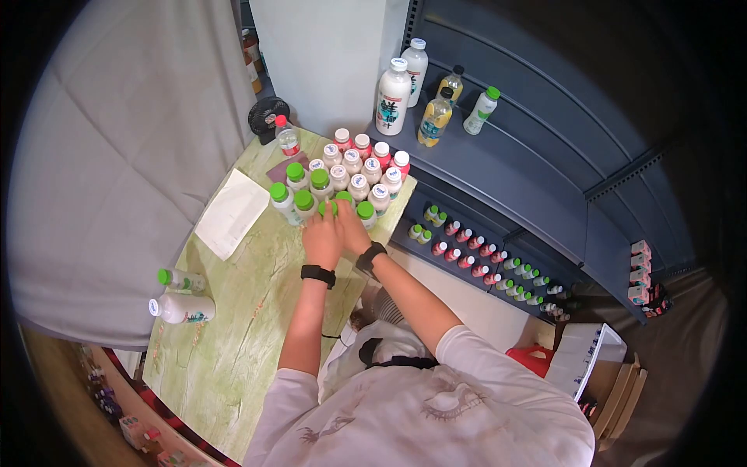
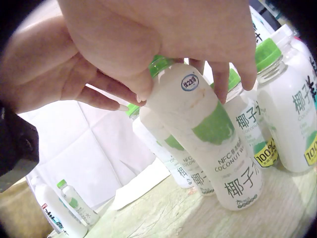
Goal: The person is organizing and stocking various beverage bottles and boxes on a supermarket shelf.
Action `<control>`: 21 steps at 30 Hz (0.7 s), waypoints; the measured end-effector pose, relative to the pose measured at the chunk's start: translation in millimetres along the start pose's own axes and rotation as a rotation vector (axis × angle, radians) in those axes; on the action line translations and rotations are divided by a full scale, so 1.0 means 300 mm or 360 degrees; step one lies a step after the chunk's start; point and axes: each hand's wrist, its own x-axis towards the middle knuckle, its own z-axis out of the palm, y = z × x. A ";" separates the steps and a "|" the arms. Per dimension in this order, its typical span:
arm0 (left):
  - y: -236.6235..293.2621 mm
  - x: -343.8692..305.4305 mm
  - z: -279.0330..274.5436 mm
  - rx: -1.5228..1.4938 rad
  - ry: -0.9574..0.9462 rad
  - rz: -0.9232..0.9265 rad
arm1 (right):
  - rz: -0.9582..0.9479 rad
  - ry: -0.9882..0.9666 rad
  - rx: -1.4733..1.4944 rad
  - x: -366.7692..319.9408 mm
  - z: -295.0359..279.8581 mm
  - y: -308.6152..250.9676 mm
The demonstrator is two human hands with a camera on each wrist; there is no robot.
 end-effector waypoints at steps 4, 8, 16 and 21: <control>0.006 0.003 -0.009 0.0004 -0.0027 -0.0008 | -0.0018 -0.0001 -0.0020 0.003 0.000 0.006; -0.003 0.001 0.006 0.0060 0.0029 0.0016 | 0.0021 -0.0028 -0.0032 0.003 0.005 0.005; -0.020 -0.004 -0.012 -0.0064 -0.0036 -0.0043 | 0.0068 -0.0092 0.0031 -0.005 0.004 -0.019; -0.017 -0.003 -0.004 -0.0011 0.0009 -0.0028 | -0.0024 -0.0071 -0.0050 0.001 0.014 0.016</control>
